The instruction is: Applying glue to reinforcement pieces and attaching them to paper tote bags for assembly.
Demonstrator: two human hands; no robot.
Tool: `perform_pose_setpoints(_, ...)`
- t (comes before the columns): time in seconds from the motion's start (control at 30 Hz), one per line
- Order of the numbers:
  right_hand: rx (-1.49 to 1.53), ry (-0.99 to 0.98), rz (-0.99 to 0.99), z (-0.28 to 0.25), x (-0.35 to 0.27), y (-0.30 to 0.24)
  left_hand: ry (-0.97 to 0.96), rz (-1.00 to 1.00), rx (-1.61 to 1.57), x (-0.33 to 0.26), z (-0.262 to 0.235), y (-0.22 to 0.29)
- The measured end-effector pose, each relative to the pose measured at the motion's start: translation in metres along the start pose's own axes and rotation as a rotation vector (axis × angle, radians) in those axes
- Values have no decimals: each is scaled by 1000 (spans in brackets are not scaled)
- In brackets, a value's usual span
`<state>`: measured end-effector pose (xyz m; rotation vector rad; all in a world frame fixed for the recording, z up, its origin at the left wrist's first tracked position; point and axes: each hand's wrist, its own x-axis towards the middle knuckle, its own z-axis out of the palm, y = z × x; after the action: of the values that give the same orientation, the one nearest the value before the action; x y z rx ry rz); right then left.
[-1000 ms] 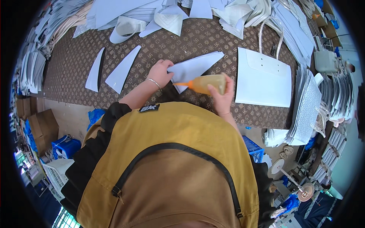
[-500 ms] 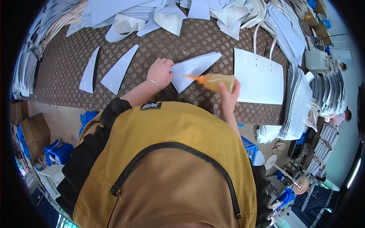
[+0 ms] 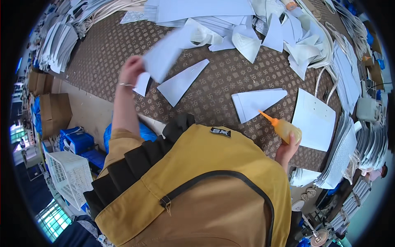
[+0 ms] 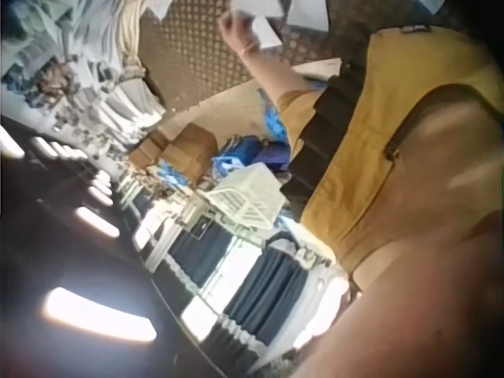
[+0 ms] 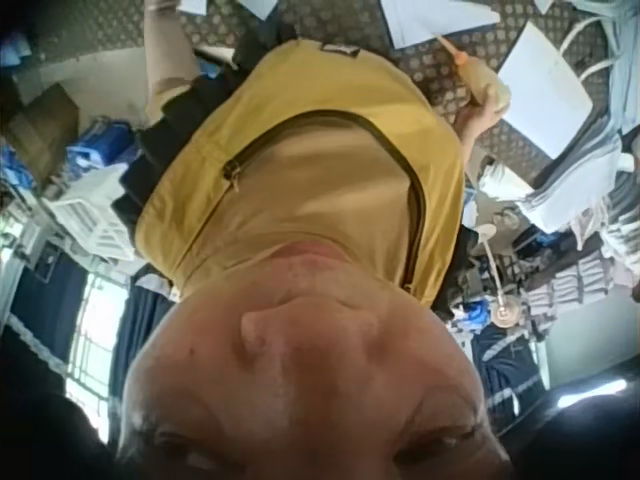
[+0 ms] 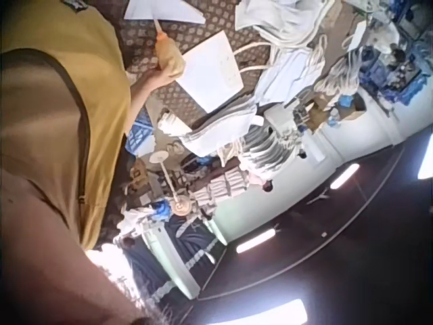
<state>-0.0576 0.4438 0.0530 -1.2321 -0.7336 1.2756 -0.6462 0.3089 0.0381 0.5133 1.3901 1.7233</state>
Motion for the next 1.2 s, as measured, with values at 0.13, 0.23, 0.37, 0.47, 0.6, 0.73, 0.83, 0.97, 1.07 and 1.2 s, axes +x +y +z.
perform_pose_setpoints(0.13,-48,-1,34,5,5,4,688,-89,294,-4,-167,-2)
perform_pose_setpoints(0.23,-69,40,15,4,1,13,959,-221,776,15,-156,-11)
perform_pose_setpoints(0.37,7,136,25,1,11,11,901,179,1512,19,-61,2)
perform_pose_setpoints(0.47,7,197,-28,-1,26,0,307,381,991,3,74,-36)
perform_pose_setpoints(0.6,17,231,-123,-1,50,-12,-451,382,1080,-37,221,-95)
perform_pose_setpoints(0.73,-49,260,-176,4,76,-15,-574,375,1254,-55,278,-115)
perform_pose_setpoints(0.83,-110,239,-217,5,97,-14,-616,397,1395,-57,293,-123)
perform_pose_setpoints(0.97,-121,214,-212,12,108,-12,-586,364,1435,-63,294,-120)
perform_pose_setpoints(1.07,-209,155,-266,5,109,-8,-555,489,1459,-67,299,-119)
perform_pose_setpoints(1.2,-365,-27,-275,19,67,1,-520,408,1442,-69,301,-117)
